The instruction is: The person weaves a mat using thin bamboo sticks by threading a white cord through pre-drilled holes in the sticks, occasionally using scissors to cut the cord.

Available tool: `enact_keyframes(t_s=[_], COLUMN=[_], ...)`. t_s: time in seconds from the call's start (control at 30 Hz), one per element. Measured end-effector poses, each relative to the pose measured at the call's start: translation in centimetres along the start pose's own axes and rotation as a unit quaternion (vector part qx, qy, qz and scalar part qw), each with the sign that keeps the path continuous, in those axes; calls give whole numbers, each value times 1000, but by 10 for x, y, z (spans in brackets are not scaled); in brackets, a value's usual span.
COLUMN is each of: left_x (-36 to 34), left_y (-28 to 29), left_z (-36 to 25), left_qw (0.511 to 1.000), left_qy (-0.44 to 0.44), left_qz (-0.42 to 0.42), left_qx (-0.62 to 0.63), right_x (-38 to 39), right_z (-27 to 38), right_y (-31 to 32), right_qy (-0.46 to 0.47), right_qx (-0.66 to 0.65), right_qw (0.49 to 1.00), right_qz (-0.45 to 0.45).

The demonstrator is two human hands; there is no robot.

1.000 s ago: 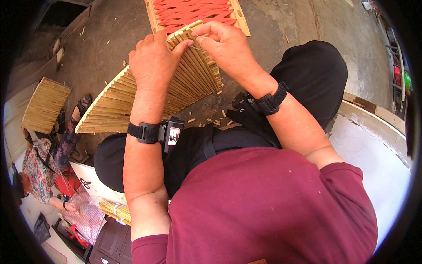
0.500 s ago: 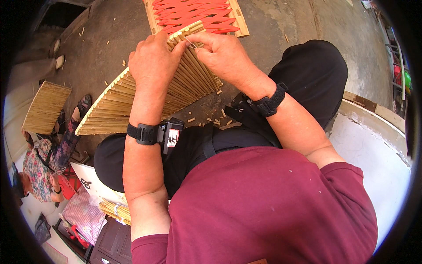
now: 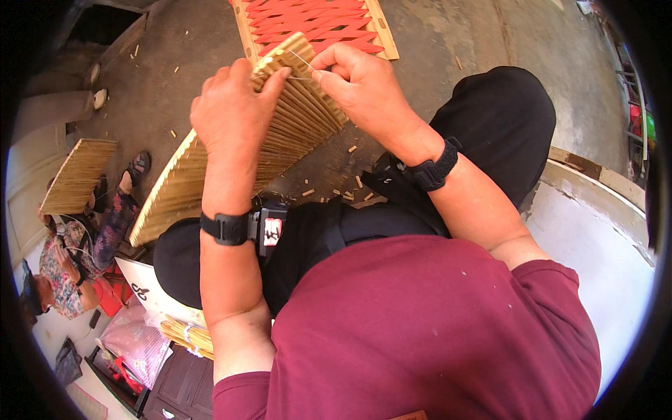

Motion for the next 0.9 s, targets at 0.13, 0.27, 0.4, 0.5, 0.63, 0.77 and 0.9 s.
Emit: enact_keyframes(t_s=[0.13,0.27,0.4,0.5,0.63,0.77,0.9], left_x=[-1,2,0,0,0,0,-1], left_y=[14,2,-2,-2,-2,-1,-1], left_z=[11,4,7,4,5,5,5], left_qw=[998,996,996,996,996,997,998], left_qy=[15,-6,18,25,19,26,36], left_qz=[-47,-63,-48,-37,-54,-45,-35], left_qx=[-26,-55,-66,-73,-65,-59,-47], right_x=[2,4,0,0,0,0,0], right_z=[4,4,4,6,7,8,12], right_y=[3,-10,-17,-15,-16,-16,-17], right_qy=[-13,-15,41,62,78,70,73], right_qx=[-28,-53,0,31,59,83,63], right_qw=[1000,998,999,997,995,993,994], right_qz=[1,42,33,24,24,43,57])
Point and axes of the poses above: each hand's wrist, its own x-axis away from the middle knuckle, its own y-axis out of the back of the hand, z = x × y, the point moved 5 cm from there along -x, towards the middle knuckle, and after that the axes turned 3 degrees about -x, right-handed, at the moved point
